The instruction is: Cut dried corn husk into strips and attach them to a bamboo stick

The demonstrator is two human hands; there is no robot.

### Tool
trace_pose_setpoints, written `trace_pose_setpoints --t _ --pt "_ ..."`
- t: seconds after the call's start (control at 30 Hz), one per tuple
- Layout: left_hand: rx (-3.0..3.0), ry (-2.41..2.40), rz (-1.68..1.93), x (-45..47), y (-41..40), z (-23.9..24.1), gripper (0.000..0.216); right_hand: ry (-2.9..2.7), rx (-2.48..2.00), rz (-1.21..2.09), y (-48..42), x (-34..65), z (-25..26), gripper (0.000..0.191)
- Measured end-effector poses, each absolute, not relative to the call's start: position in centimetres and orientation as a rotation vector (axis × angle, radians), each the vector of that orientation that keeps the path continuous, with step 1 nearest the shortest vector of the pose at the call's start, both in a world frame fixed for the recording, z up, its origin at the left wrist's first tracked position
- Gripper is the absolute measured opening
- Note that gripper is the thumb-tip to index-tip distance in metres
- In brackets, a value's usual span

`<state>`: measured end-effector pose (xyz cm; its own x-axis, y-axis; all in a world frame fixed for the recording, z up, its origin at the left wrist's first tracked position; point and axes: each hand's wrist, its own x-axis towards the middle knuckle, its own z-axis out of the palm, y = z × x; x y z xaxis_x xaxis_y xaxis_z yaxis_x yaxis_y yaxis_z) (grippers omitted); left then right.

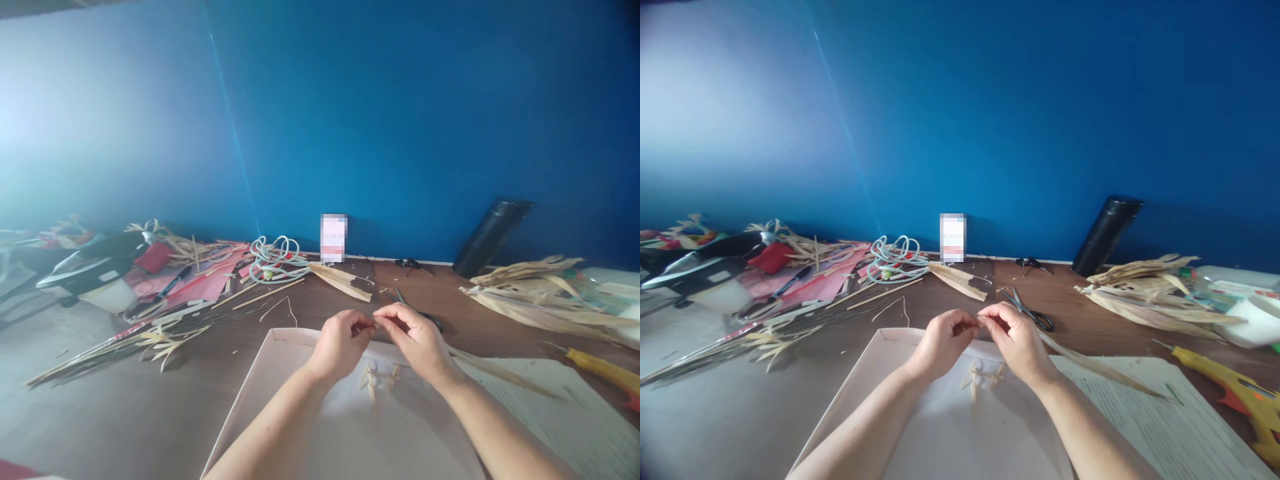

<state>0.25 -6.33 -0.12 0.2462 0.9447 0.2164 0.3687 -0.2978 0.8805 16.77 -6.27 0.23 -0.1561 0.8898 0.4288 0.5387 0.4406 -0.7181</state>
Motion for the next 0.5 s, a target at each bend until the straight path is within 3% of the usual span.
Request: trace_pose_setpoints --t 0.3,0.5 --pt "2.029 1.283 1.092 0.7 -6.4 -1.2 0.012 -1.849 -1.240 0.400 -4.9 15.8 1.0 0.021" --pt "2.083 1.460 0.999 1.1 -5.9 -2.2 0.018 -2.207 -1.137 0.280 -2.2 10.9 4.1 0.017"
